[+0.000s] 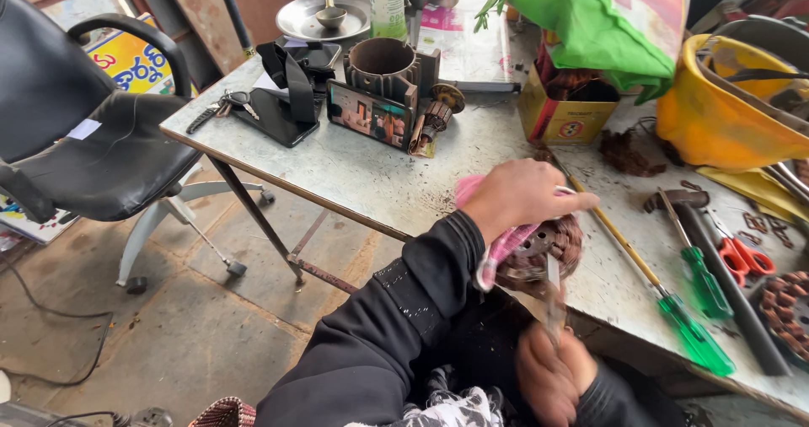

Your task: The person uses a screwdriver and pliers to clean and adjust a circular electrical component on a cluttered workbench. They repeatedly probe the component's holes and manipulate small parts with tools while holding the object with a cloth.

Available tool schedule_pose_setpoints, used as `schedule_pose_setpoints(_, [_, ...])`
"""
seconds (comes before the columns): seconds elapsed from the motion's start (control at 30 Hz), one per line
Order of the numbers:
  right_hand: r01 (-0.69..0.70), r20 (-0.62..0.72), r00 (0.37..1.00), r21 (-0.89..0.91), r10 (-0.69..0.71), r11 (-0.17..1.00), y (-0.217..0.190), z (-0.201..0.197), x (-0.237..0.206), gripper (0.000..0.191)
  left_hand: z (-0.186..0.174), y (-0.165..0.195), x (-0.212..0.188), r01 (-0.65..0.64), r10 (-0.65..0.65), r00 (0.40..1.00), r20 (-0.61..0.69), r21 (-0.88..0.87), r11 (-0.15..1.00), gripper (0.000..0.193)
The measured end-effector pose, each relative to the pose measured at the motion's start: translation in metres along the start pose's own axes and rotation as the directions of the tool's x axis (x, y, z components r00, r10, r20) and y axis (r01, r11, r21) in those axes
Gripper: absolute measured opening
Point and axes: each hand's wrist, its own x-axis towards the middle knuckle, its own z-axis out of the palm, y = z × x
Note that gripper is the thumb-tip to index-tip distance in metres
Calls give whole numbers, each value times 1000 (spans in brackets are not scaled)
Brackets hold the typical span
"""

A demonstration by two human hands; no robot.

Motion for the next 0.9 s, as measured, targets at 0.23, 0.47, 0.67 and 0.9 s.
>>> schedule_pose_setpoints(0.23, [-234, -300, 939, -197, 169, 952, 38, -19, 9, 33, -1, 9, 3, 8, -4, 1000, 30, -123, 992, 69])
schedule_pose_setpoints(0.47, [-97, -568, 720, -651, -399, 753, -49, 78, -32, 46, 1, 11, -2, -10, 5, 998, -57, -87, 996, 70])
schedule_pose_setpoints(0.67, [-550, -256, 493, -832, -832, -70, -121, 138, 15, 31, -1, 20, -13, 45, -52, 994, -98, -74, 996, 63])
schedule_pose_setpoints(0.9, [-693, 0, 720, 47, -694, -719, -171, 107, 78, 15, 0, 25, -18, -6, 2, 983, -186, -19, 1000, 62])
